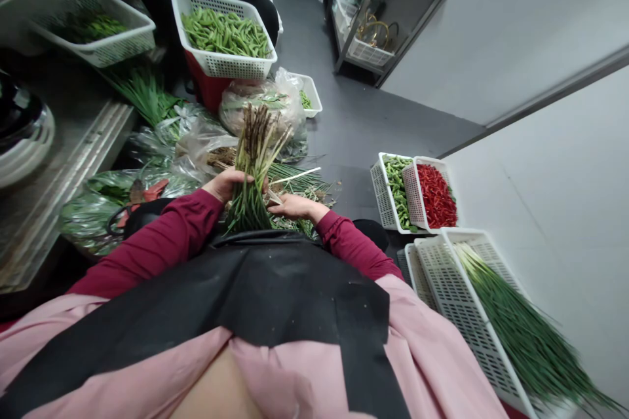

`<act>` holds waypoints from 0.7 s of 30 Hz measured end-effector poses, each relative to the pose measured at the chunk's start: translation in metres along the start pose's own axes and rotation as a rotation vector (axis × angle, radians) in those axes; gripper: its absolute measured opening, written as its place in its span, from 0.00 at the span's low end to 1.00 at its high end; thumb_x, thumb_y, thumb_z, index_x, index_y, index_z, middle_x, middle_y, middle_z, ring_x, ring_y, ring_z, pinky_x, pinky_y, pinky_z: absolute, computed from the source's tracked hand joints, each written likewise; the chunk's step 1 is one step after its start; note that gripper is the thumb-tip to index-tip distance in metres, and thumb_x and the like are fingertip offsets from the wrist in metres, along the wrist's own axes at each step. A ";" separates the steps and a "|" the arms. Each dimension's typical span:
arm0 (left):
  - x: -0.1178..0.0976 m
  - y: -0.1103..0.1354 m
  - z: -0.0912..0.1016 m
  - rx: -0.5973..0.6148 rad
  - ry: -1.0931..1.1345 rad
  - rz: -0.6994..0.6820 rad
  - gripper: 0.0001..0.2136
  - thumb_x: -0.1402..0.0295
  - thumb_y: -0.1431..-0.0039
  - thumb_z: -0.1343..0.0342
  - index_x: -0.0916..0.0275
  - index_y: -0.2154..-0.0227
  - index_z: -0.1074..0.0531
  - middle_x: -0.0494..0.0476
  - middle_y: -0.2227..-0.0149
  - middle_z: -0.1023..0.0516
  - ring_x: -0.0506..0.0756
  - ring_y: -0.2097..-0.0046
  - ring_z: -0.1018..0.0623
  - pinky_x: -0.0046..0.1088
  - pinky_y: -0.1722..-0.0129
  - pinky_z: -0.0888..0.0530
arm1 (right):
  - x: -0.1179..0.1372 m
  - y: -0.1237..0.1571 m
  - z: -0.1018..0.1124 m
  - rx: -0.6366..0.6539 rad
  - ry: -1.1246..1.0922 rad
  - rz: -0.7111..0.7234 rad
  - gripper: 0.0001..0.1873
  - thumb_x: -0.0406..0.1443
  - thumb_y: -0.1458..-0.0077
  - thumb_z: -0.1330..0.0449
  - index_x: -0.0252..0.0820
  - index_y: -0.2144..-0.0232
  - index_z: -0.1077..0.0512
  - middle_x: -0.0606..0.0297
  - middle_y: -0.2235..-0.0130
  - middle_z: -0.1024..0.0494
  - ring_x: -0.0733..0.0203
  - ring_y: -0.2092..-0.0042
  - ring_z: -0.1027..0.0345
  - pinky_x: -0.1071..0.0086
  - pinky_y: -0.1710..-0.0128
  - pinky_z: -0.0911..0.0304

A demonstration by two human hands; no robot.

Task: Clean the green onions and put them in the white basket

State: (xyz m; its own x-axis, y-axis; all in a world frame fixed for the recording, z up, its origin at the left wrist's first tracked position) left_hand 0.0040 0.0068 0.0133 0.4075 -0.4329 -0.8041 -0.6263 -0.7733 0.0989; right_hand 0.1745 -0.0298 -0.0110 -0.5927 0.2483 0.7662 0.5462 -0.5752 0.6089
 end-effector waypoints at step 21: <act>0.010 -0.001 0.007 -0.017 0.025 0.030 0.19 0.68 0.65 0.39 0.72 0.66 0.24 0.62 0.76 0.22 0.60 0.73 0.21 0.30 0.77 0.26 | 0.015 0.023 0.024 -0.361 -0.720 0.262 0.26 0.49 0.56 0.34 0.40 0.58 0.29 0.78 0.80 0.47 0.76 0.82 0.65 0.77 0.84 0.67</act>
State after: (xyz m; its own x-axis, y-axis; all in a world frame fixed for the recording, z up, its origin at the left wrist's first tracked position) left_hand 0.0041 0.0067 0.0016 0.4050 -0.4672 -0.7859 -0.6272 -0.7675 0.1329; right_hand 0.1930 -0.0205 0.0192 0.1155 0.4376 0.8917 0.3178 -0.8668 0.3842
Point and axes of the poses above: each hand's wrist, its own y-axis away from the middle knuckle, its own z-axis out of the back of the hand, x = y × z, the point moved 3 cm from there along -y, towards the middle knuckle
